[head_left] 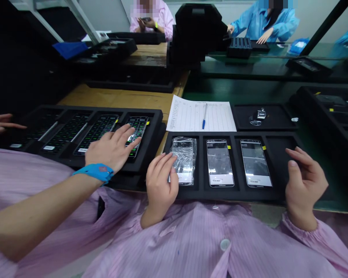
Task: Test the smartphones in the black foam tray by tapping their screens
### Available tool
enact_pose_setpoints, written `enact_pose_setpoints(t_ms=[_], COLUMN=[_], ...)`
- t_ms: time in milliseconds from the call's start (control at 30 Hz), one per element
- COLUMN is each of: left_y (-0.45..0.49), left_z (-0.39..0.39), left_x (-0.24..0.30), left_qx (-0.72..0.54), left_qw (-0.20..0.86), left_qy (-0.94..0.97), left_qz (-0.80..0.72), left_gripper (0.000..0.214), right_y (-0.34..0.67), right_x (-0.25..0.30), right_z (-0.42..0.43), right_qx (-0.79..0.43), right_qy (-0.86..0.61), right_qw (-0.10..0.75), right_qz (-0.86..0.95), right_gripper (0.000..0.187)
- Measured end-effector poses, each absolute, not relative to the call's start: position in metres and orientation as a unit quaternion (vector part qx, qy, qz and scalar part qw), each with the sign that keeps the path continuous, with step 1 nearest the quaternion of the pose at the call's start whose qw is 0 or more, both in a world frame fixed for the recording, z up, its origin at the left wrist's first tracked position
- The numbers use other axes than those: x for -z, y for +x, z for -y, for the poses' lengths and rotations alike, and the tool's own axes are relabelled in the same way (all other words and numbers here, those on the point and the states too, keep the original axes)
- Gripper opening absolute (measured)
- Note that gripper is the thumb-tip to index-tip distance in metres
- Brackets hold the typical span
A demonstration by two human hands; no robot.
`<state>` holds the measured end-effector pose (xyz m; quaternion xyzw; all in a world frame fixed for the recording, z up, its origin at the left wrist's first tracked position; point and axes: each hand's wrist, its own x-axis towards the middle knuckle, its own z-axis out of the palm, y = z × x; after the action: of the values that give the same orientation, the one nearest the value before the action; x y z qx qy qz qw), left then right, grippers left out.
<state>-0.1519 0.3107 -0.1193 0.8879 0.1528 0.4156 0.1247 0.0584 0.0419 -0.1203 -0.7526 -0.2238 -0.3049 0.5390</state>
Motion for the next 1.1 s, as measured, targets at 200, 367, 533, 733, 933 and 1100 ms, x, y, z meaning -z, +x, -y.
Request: enact_pose_setpoints(t_ms=[200, 367, 533, 733, 933, 1100], left_y=[-0.1514, -0.151, -0.1515, -0.1508, -0.1522, -0.151], left_z=[-0.3103, -0.31, -0.3097, -0.3087, -0.3082, -0.3065], left_x=[0.1191, 0.1203, 0.1205, 0.1194, 0.1202, 0.1208], left_qx=[-0.411, -0.41, -0.406, -0.402, -0.398, -0.357], left_qw=[0.122, 0.122, 0.122, 0.125, 0.122, 0.095], left_qy=[0.891, 0.891, 0.893, 0.894, 0.895, 0.912], left_qz=[-0.15, -0.15, -0.153, -0.153, -0.16, -0.178], left_gripper=[0.033, 0.032, 0.033, 0.032, 0.032, 0.035], right_y=[0.06, 0.0617, 0.061, 0.0612, 0.0606, 0.0596], right_x=[0.1211, 0.1229, 0.1236, 0.1256, 0.1251, 0.1261], right_z=[-0.0409, -0.0407, -0.0399, -0.038, -0.0372, -0.0365], right_qx=[0.297, 0.292, 0.285, 0.272, 0.265, 0.263], right_qy=[-0.758, -0.755, -0.754, -0.765, -0.762, -0.763], right_qw=[0.542, 0.551, 0.557, 0.552, 0.558, 0.56], right_qz=[0.211, 0.204, 0.2, 0.191, 0.193, 0.187], right_gripper=[0.021, 0.02, 0.018, 0.019, 0.02, 0.02])
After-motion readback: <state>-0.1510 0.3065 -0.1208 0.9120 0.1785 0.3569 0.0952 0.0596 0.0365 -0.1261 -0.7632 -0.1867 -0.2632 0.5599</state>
